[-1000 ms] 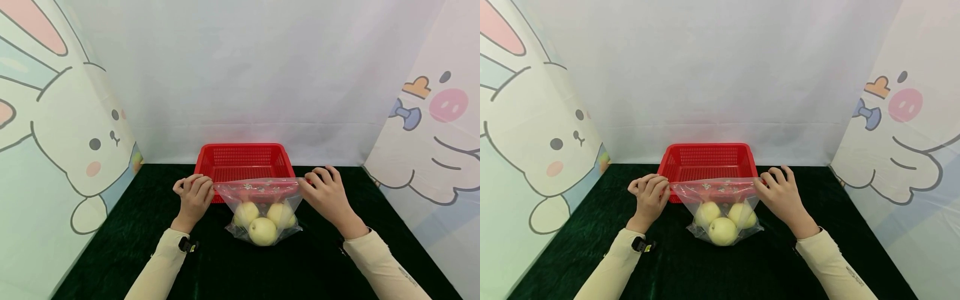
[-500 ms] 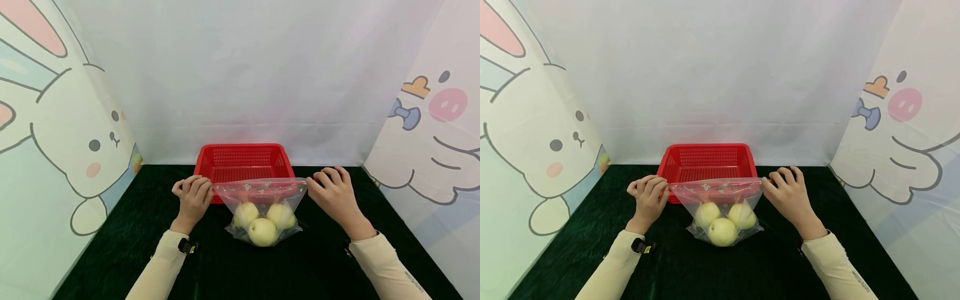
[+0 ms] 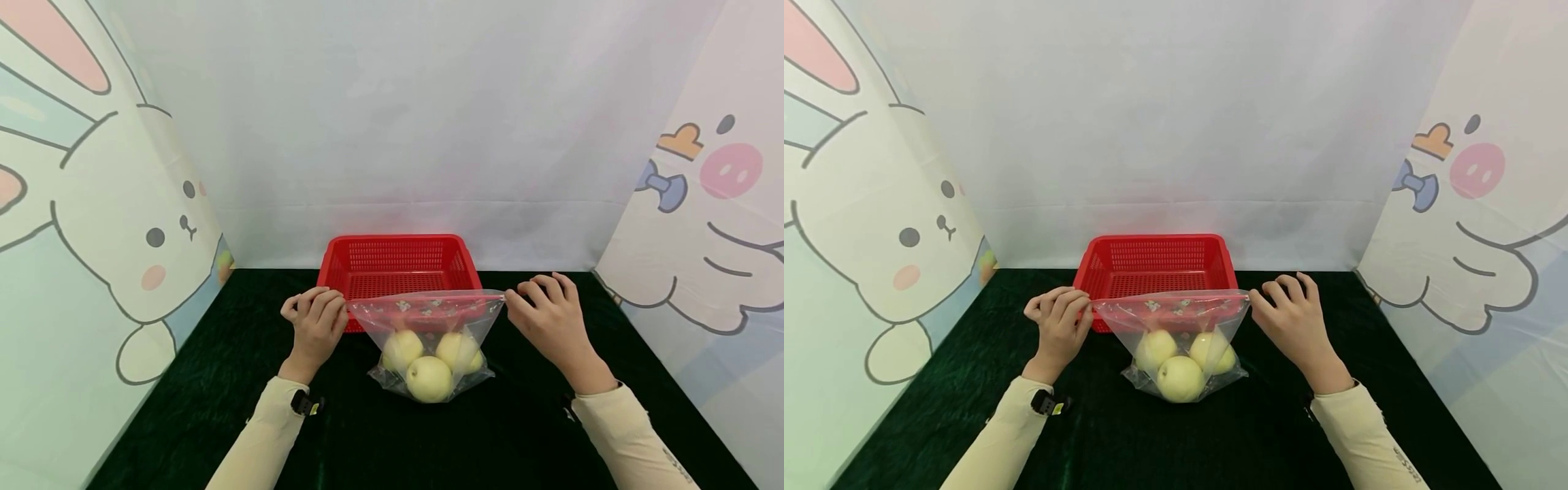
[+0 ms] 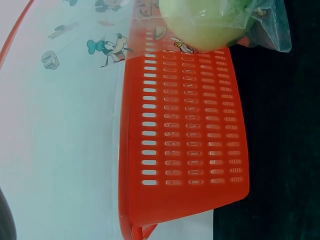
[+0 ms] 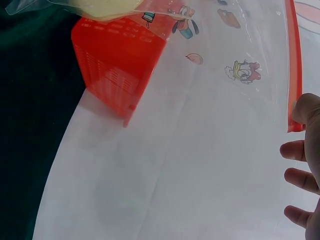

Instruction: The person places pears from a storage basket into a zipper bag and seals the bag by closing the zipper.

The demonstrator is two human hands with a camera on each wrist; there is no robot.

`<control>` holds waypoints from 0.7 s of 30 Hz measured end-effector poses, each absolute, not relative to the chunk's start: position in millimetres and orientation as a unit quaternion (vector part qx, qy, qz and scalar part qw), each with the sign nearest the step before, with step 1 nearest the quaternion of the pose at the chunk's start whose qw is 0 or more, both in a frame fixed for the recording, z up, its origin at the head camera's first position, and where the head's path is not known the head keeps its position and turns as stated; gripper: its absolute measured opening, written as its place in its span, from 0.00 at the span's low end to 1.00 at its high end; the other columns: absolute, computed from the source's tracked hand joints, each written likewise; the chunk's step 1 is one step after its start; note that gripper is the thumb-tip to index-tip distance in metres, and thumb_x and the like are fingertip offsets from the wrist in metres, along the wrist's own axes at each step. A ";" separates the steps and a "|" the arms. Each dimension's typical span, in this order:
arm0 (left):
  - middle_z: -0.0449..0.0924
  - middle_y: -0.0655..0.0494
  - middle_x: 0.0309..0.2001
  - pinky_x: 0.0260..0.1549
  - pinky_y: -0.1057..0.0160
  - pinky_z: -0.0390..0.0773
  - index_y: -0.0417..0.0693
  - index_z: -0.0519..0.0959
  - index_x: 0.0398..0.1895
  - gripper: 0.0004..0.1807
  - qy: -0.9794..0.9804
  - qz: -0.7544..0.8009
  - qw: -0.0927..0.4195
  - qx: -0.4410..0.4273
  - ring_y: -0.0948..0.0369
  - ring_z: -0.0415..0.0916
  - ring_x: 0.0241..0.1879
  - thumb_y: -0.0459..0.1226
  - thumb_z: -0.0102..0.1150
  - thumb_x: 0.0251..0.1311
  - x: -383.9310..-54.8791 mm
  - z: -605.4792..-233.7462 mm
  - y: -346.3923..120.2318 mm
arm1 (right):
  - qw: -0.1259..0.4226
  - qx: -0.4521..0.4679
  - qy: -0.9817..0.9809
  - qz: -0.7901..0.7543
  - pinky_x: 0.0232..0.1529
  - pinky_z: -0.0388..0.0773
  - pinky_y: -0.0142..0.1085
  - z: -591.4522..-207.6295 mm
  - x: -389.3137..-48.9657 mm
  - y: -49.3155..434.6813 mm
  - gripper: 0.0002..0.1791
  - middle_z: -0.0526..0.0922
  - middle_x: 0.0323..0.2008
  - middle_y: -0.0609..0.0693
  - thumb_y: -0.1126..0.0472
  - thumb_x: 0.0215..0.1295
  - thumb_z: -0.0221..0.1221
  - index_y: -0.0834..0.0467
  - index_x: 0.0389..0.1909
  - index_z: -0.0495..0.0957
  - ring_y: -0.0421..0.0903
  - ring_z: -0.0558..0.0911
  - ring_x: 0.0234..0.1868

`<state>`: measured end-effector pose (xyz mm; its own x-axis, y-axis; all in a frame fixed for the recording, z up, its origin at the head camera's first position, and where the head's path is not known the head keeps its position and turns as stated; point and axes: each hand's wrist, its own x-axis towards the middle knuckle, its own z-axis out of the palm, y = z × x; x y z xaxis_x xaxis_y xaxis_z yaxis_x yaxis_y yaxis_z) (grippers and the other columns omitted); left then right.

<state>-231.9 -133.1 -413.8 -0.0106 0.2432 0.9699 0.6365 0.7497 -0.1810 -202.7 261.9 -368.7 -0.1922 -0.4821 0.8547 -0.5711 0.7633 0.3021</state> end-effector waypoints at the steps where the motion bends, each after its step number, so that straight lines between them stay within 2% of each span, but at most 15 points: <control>1: 0.81 0.45 0.38 0.44 0.41 0.51 0.39 0.79 0.33 0.09 -0.692 -0.158 0.628 -0.317 0.46 0.72 0.42 0.32 0.50 0.69 -231.8 -413.5 -132.7 | 0.536 0.341 -0.771 0.043 0.48 0.66 0.68 -368.9 -202.6 261.8 0.08 0.78 0.34 0.61 0.61 0.70 0.53 0.60 0.37 0.78 0.67 0.76 0.39; 6: 0.81 0.46 0.38 0.43 0.40 0.51 0.40 0.79 0.32 0.09 -0.690 -0.176 0.627 -0.315 0.45 0.72 0.42 0.32 0.51 0.68 -230.4 -411.9 -129.7 | 0.525 0.333 -0.781 0.064 0.45 0.68 0.65 -370.5 -201.4 261.5 0.12 0.78 0.34 0.61 0.59 0.72 0.51 0.62 0.36 0.79 0.66 0.75 0.38; 12: 0.79 0.44 0.40 0.43 0.42 0.57 0.38 0.76 0.33 0.09 -0.710 -0.241 0.579 -0.319 0.45 0.72 0.44 0.33 0.48 0.68 -226.7 -411.8 -124.4 | 0.446 0.329 -0.809 0.196 0.41 0.68 0.53 -376.2 -200.8 262.1 0.22 0.79 0.36 0.60 0.51 0.77 0.47 0.66 0.37 0.78 0.60 0.75 0.38; 14: 0.79 0.42 0.42 0.45 0.44 0.61 0.37 0.75 0.34 0.10 -0.718 -0.278 0.549 -0.326 0.44 0.73 0.46 0.34 0.46 0.69 -226.0 -412.6 -122.4 | 0.415 0.334 -0.807 0.255 0.43 0.68 0.47 -378.9 -201.9 261.6 0.14 0.79 0.38 0.58 0.57 0.74 0.52 0.66 0.39 0.77 0.55 0.74 0.39; 16: 0.78 0.41 0.44 0.51 0.51 0.66 0.36 0.73 0.36 0.09 -0.723 -0.327 0.508 -0.336 0.44 0.73 0.47 0.33 0.45 0.68 -224.6 -413.7 -119.9 | 0.384 0.330 -0.803 0.315 0.46 0.68 0.39 -381.5 -202.0 259.0 0.06 0.79 0.39 0.57 0.67 0.69 0.57 0.66 0.41 0.76 0.49 0.74 0.40; 17: 0.78 0.41 0.45 0.54 0.55 0.68 0.35 0.73 0.37 0.07 -0.723 -0.356 0.482 -0.343 0.45 0.74 0.48 0.32 0.45 0.67 -223.6 -414.3 -118.5 | 0.365 0.322 -0.803 0.343 0.47 0.68 0.34 -382.6 -201.3 257.5 0.06 0.79 0.40 0.56 0.71 0.65 0.58 0.66 0.42 0.76 0.45 0.74 0.42; 19: 0.78 0.41 0.47 0.57 0.62 0.69 0.35 0.71 0.40 0.05 -0.721 -0.417 0.428 -0.352 0.45 0.75 0.50 0.28 0.46 0.65 -221.2 -415.8 -115.1 | 0.329 0.300 -0.802 0.398 0.48 0.68 0.25 -385.7 -199.6 253.8 0.15 0.78 0.42 0.55 0.80 0.57 0.60 0.66 0.45 0.75 0.38 0.75 0.43; 21: 0.78 0.39 0.49 0.56 0.66 0.71 0.34 0.69 0.44 0.09 -0.715 -0.471 0.377 -0.355 0.47 0.76 0.51 0.22 0.47 0.62 -218.5 -417.8 -111.7 | 0.286 0.274 -0.797 0.455 0.48 0.70 0.21 -388.2 -197.6 250.0 0.16 0.77 0.44 0.54 0.82 0.60 0.57 0.68 0.48 0.73 0.34 0.76 0.44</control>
